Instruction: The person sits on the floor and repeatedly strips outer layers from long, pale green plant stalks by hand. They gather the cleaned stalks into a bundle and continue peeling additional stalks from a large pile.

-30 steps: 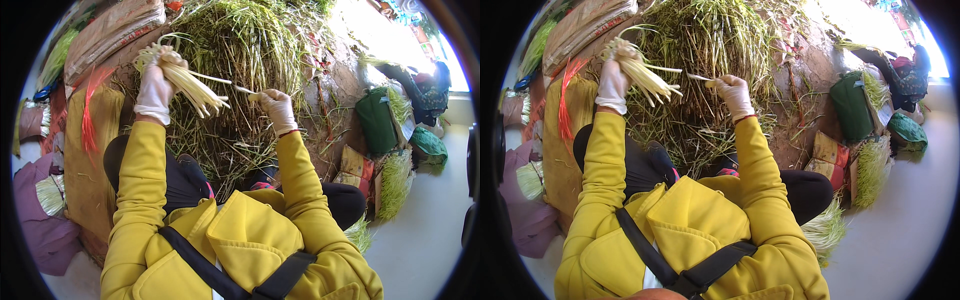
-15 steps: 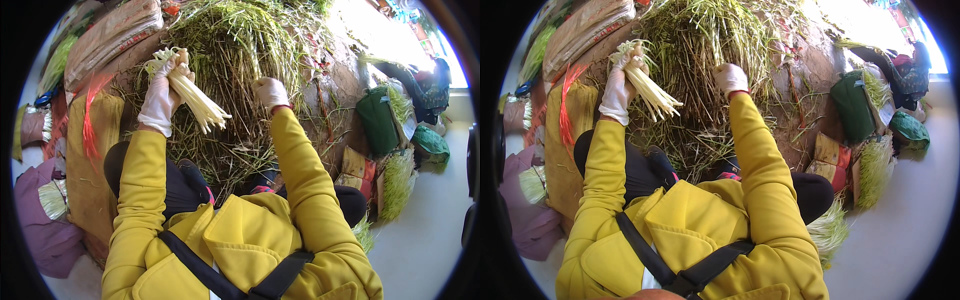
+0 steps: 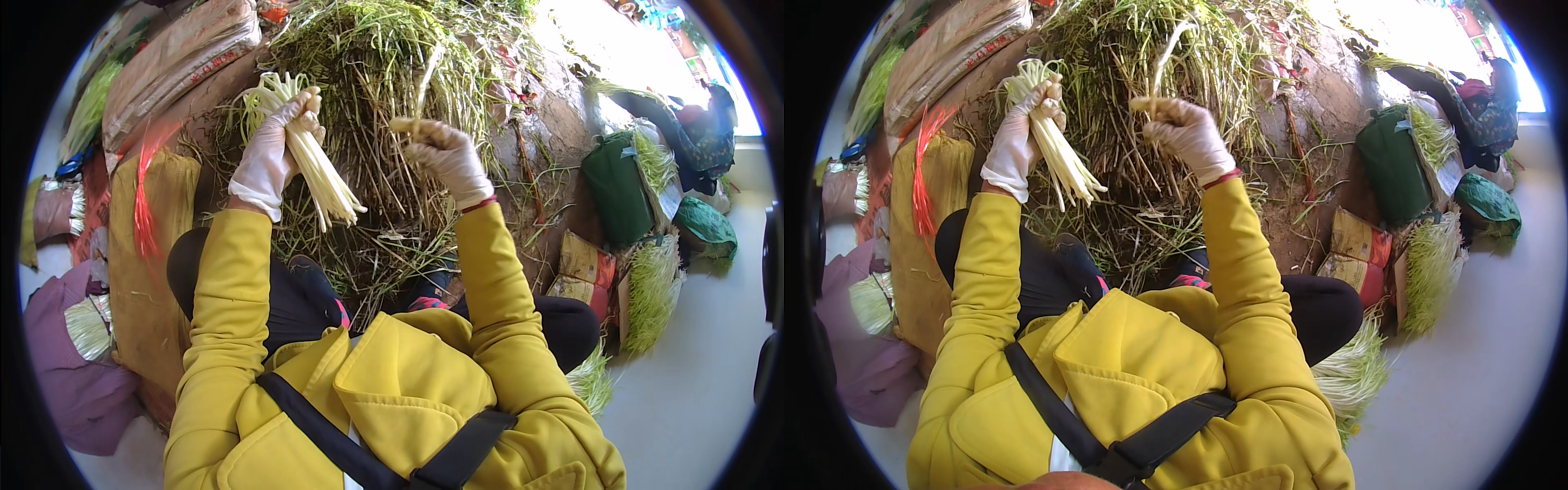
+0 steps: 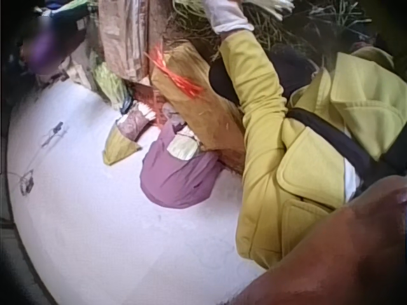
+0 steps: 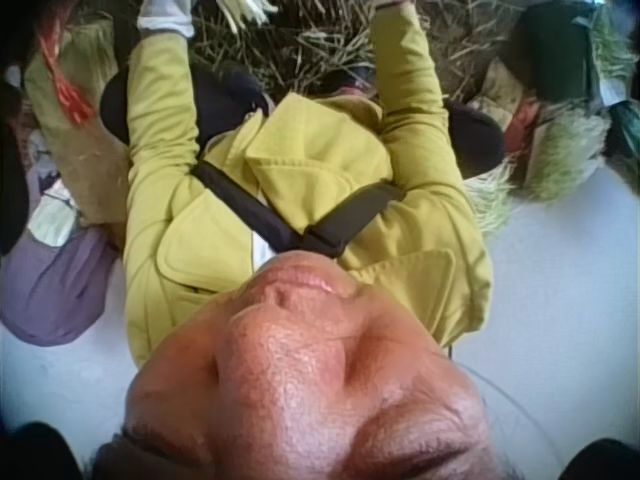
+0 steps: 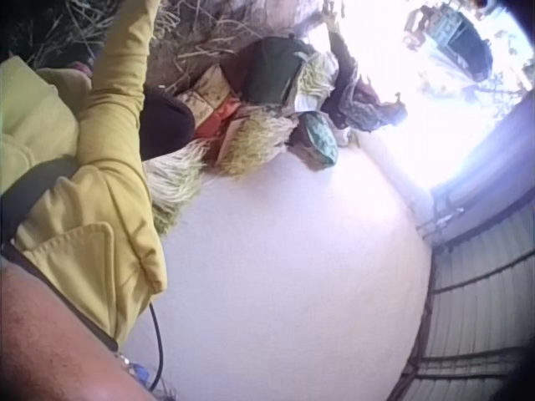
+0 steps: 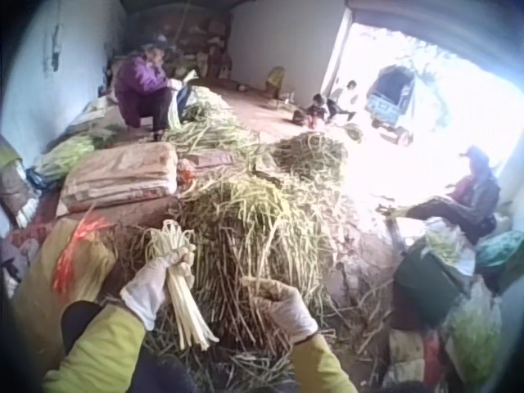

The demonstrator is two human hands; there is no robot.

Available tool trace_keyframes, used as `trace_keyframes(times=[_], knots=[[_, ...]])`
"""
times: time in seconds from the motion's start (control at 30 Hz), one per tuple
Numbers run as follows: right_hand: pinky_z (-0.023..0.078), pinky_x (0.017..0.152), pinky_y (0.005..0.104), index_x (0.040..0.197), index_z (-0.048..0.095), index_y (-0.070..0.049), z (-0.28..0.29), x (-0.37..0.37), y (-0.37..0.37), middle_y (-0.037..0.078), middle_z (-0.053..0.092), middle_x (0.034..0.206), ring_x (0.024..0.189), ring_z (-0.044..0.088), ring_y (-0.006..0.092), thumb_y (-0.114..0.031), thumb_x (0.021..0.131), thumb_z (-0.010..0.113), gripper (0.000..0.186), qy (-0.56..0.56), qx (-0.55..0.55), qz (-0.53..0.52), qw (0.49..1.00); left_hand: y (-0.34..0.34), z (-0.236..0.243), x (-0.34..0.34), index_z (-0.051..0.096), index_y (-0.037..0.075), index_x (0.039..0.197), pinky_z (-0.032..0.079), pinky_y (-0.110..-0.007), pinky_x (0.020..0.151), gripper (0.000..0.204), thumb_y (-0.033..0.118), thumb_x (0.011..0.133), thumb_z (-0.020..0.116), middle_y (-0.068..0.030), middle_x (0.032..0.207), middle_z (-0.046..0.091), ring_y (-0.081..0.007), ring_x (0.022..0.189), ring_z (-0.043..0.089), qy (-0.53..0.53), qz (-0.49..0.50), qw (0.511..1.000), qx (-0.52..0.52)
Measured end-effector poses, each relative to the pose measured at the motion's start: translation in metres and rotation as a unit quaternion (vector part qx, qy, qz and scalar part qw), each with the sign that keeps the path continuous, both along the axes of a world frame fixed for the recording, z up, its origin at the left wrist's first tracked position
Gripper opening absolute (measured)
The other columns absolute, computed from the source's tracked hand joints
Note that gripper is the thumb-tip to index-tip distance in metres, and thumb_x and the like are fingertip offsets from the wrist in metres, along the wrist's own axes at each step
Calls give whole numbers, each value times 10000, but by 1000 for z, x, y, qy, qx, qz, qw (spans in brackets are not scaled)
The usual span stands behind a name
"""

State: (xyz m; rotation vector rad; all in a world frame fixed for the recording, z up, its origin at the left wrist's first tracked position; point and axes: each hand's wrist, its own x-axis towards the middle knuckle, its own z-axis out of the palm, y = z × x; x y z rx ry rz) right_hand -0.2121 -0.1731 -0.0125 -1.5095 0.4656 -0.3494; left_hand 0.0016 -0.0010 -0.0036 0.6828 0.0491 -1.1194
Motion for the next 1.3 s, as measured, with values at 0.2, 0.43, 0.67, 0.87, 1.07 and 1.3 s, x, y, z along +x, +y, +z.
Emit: trace_keyframes(times=[0.2, 0.43, 0.67, 0.87, 1.07, 1.3], knots=[[512, 775, 239, 1167, 665, -92, -16, 11, 37, -11, 695, 997, 844, 597, 60, 36, 775, 717, 415, 11, -129, 50, 990, -10, -1, -19, 628, 44, 1148, 514, -236, 622, 374, 137, 806, 747, -75, 1094, 679, -82, 649, 584, -129, -31, 989, 72], [522, 734, 269, 1116, 680, -96, -13, 16, 51, 60, 715, 910, 762, 642, 120, -116, 813, 732, 309, 108, -221, 137, 959, -10, -7, -27, 646, 37, 1036, 491, -237, 610, 228, 50, 816, 704, -16, 870, 675, -103, 717, 615, -185, -12, 972, 145], [453, 524, 217, 928, 708, -22, -14, 33, 54, 21, 695, 756, 581, 549, 43, -174, 856, 718, 169, 69, 48, 10, 996, -9, -7, -37, 645, 33, 1015, 505, -272, 610, 208, 52, 816, 704, -42, 890, 675, -124, 748, 624, -245, -78, 956, 143], [462, 532, 252, 912, 701, -27, -22, 21, 46, 21, 679, 711, 566, 566, 91, -177, 830, 744, 176, 83, -60, -46, 994, -1, 10, -19, 655, 71, 998, 495, -224, 579, 196, 107, 821, 732, -9, 872, 675, -70, 656, 580, -269, -28, 948, 165], [493, 613, 316, 896, 698, -56, -21, 19, 51, 86, 652, 695, 617, 597, 164, -224, 774, 778, 222, 95, -291, -1, 952, -3, 2, -23, 639, 8, 1095, 505, -237, 569, 301, 101, 823, 728, -54, 886, 690, -101, 662, 587, -234, -70, 959, 142], [356, 440, 177, 931, 702, -38, -12, 29, 49, -5, 659, 690, 503, 525, 39, -193, 860, 710, 171, 15, 219, 83, 972, -5, 2, -31, 595, -14, 1130, 508, -226, 568, 290, 4, 843, 637, -76, 921, 669, -134, 782, 648, -239, -105, 961, 86]])
